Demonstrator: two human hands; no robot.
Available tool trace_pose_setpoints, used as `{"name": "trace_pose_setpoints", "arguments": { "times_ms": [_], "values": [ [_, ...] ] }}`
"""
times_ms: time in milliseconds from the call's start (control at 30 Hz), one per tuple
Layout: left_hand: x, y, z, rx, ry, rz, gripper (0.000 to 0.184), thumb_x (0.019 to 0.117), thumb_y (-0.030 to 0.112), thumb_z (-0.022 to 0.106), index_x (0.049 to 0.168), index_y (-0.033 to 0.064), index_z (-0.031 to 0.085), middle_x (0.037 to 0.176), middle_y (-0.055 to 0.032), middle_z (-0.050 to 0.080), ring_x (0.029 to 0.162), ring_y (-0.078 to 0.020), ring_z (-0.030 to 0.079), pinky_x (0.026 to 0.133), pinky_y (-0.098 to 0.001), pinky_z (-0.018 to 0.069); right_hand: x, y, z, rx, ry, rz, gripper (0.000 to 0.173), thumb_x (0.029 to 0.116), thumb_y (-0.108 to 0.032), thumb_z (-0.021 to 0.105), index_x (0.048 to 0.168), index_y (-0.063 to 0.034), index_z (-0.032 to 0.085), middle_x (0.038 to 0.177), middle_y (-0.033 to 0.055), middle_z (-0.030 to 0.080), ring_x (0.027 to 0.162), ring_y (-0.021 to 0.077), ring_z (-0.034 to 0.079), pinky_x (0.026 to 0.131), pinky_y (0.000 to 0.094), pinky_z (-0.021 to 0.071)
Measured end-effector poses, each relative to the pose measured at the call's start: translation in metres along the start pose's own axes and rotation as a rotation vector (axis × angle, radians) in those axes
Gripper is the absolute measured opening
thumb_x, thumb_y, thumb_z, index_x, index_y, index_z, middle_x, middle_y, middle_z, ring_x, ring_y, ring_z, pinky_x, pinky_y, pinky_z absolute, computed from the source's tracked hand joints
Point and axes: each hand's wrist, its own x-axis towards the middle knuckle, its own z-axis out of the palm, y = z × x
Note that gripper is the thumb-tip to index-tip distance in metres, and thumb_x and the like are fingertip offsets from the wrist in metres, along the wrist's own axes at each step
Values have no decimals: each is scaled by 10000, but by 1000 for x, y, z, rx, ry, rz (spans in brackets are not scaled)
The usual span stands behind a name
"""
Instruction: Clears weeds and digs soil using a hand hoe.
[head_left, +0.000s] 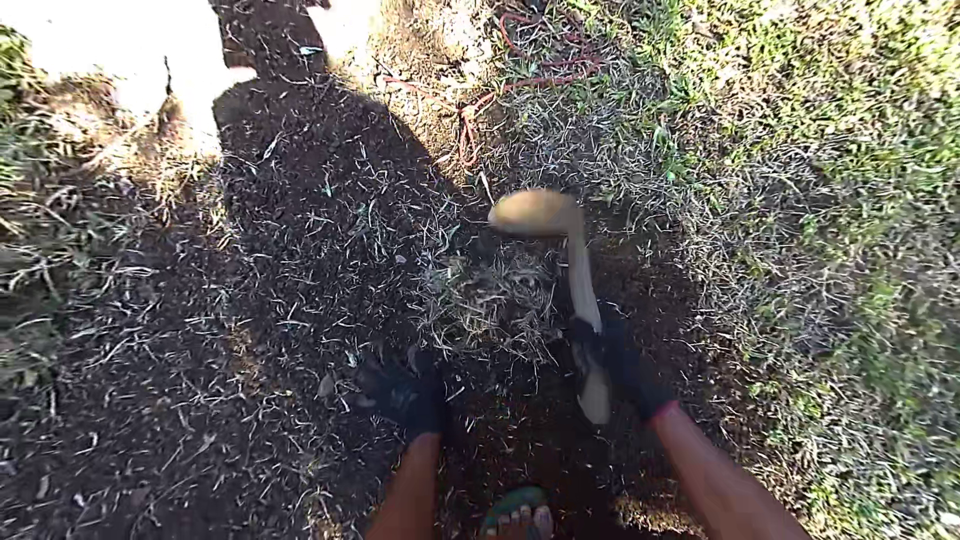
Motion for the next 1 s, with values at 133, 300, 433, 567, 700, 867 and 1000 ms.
{"name": "trace_pose_setpoints", "arguments": {
  "times_ms": [133,300,433,567,700,867,1000],
  "values": [
    [2,-2,2,-21,30,2,674,1040,584,314,1559,172,436,1611,-163,405,1525,-390,302,1219,-678,102,59,-15,38,58,-20,18,512,1060,-476,505,1271,-15,575,820,85,671,656,179,669,636,366,605],
    [3,-6,5,-42,44,0,674,1047,572,304,1584,174,389,1624,-154,388,1533,-376,293,1226,-670,96,-6,-1,20,-396,-333,139,579,998,-539,577,1364,-93,528,858,104,666,625,210,662,622,422,601],
    [3,-7,3,-48,-8,0,627,1043,439,403,1603,166,335,1643,-174,341,1541,-403,254,1213,-691,83,-55,12,-26,-262,-165,151,569,993,-501,607,1383,-97,516,811,79,669,587,193,655,566,384,597],
    [2,-3,1,-24,-6,-8,655,994,408,477,1591,165,360,1632,-160,367,1532,-386,283,1211,-688,98,-27,12,-33,193,194,22,431,1090,-387,460,1235,10,546,735,40,625,576,140,620,547,315,574],
    [4,-5,5,-11,-1,7,631,1017,431,418,1589,169,364,1636,-155,362,1533,-388,280,1207,-694,103,-10,50,7,268,212,34,456,1097,-370,443,1317,26,495,751,79,638,612,185,646,598,362,596],
    [4,-5,6,-19,27,15,619,1039,497,354,1575,190,398,1613,-130,411,1528,-370,304,1212,-690,91,-46,45,4,247,166,84,422,1075,-398,500,1223,-4,529,686,49,610,526,166,612,504,330,572],
    [3,-6,6,-13,33,20,647,1039,544,333,1575,189,399,1617,-122,408,1533,-363,294,1212,-693,87,-19,19,-9,394,421,-37,394,1112,-349,415,1228,10,528,740,42,620,599,137,629,571,311,584]
  ]
}}
